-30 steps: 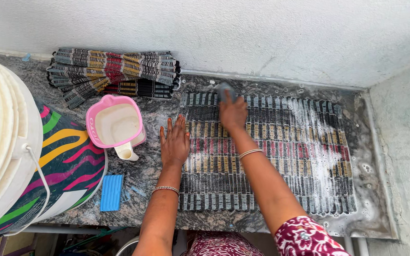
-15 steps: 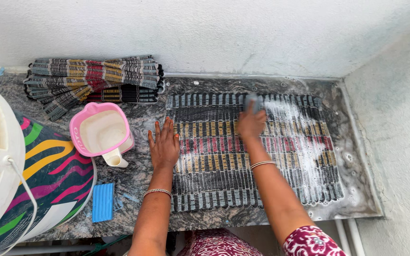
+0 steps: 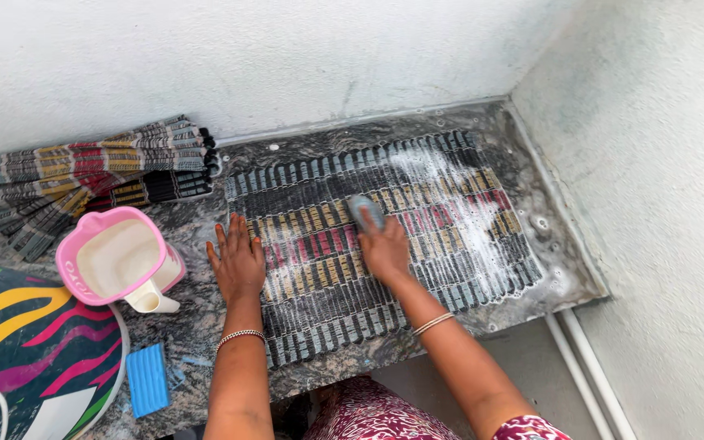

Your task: The person scrubs a small rug using a brush and soapy water on a stone counter, repeating the motion across the surface and occasionally rinsing with a cup.

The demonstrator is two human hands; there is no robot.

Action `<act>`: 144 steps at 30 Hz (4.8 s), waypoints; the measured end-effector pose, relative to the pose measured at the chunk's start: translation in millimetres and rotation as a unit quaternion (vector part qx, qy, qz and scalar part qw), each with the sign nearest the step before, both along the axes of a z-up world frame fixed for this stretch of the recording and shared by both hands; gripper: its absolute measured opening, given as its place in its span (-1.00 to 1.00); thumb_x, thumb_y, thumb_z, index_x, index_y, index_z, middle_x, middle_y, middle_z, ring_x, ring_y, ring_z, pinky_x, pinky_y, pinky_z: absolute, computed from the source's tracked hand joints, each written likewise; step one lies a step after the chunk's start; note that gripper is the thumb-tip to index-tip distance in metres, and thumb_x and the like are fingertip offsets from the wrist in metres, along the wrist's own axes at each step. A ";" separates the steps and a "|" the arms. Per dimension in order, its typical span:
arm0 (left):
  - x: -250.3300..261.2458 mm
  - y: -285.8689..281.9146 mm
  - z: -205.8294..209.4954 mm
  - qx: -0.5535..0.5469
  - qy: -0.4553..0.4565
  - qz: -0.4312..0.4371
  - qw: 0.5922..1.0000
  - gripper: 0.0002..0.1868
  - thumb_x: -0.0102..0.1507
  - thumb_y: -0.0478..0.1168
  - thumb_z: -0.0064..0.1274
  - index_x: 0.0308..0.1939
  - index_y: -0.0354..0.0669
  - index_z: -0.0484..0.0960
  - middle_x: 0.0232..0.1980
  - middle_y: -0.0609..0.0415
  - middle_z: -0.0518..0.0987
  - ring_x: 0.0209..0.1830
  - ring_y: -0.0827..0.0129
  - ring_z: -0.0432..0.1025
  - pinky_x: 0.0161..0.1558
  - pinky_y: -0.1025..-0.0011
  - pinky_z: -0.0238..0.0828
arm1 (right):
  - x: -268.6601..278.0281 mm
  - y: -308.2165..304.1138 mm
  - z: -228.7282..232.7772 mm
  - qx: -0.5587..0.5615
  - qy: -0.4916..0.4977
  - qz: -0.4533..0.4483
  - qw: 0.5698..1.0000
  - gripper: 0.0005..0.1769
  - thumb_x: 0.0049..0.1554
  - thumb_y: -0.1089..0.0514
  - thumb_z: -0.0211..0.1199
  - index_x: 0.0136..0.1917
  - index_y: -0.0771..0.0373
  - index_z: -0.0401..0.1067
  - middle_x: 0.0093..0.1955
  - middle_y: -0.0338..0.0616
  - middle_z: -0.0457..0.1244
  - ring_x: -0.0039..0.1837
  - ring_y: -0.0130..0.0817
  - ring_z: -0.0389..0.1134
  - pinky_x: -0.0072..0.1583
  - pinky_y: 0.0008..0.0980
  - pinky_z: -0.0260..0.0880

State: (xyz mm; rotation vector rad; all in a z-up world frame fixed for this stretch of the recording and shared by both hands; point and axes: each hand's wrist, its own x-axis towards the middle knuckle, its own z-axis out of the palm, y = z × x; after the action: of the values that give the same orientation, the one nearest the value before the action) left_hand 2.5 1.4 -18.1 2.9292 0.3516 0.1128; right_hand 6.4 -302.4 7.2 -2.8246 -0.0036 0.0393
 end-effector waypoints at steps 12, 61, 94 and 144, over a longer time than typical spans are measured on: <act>11.7 -31.7 15.5 0.042 0.084 0.047 0.994 -0.33 0.41 0.01 -0.40 0.60 -0.02 -0.06 0.66 0.18 -0.22 0.63 -0.10 -0.47 0.47 -0.18 -0.56 | -24.8 -177.1 -4.5 -0.027 0.109 -0.339 0.934 -0.25 0.34 -0.22 -0.16 0.70 -0.26 -0.30 0.51 0.40 -0.16 0.43 0.25 0.01 0.37 0.22 0.11; -63.3 -63.7 15.4 0.063 0.065 -0.202 0.975 -0.33 0.37 0.31 -0.69 0.58 0.43 -0.07 0.65 0.42 -0.16 0.64 0.38 -0.32 0.57 0.14 -0.51 | -108.8 -225.5 -26.6 -0.010 -0.019 -0.357 0.934 -0.38 0.33 -0.19 -0.06 0.63 -0.31 -0.01 0.43 0.32 0.00 0.41 0.29 0.06 0.42 0.20 0.00; -64.2 -66.4 30.1 0.053 0.092 -0.187 0.977 -0.35 0.37 0.29 -0.58 0.57 0.49 -0.06 0.65 0.44 -0.13 0.65 0.38 -0.31 0.57 0.10 -0.46 | -29.3 -204.8 -22.5 -0.001 0.037 -0.403 0.914 -0.33 0.33 -0.20 -0.09 0.66 -0.29 -0.08 0.45 0.38 -0.10 0.34 0.20 0.08 0.32 0.08 0.21; -62.4 -67.6 29.8 0.079 0.088 -0.177 0.977 -0.36 0.36 0.31 -0.61 0.55 0.56 -0.08 0.64 0.46 -0.11 0.63 0.41 -0.25 0.57 0.17 -0.46 | 68.0 -161.2 -11.2 -0.001 0.033 -0.200 0.979 -0.36 0.33 -0.28 -0.06 0.63 -0.48 -0.09 0.43 0.32 0.00 0.27 0.23 0.22 0.21 0.09 0.38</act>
State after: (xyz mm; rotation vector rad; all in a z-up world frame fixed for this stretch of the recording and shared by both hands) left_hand -59.9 -66.2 11.7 3.1103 -0.1682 -0.1771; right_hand 74.4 -463.6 -4.0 -2.7674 0.5754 0.0425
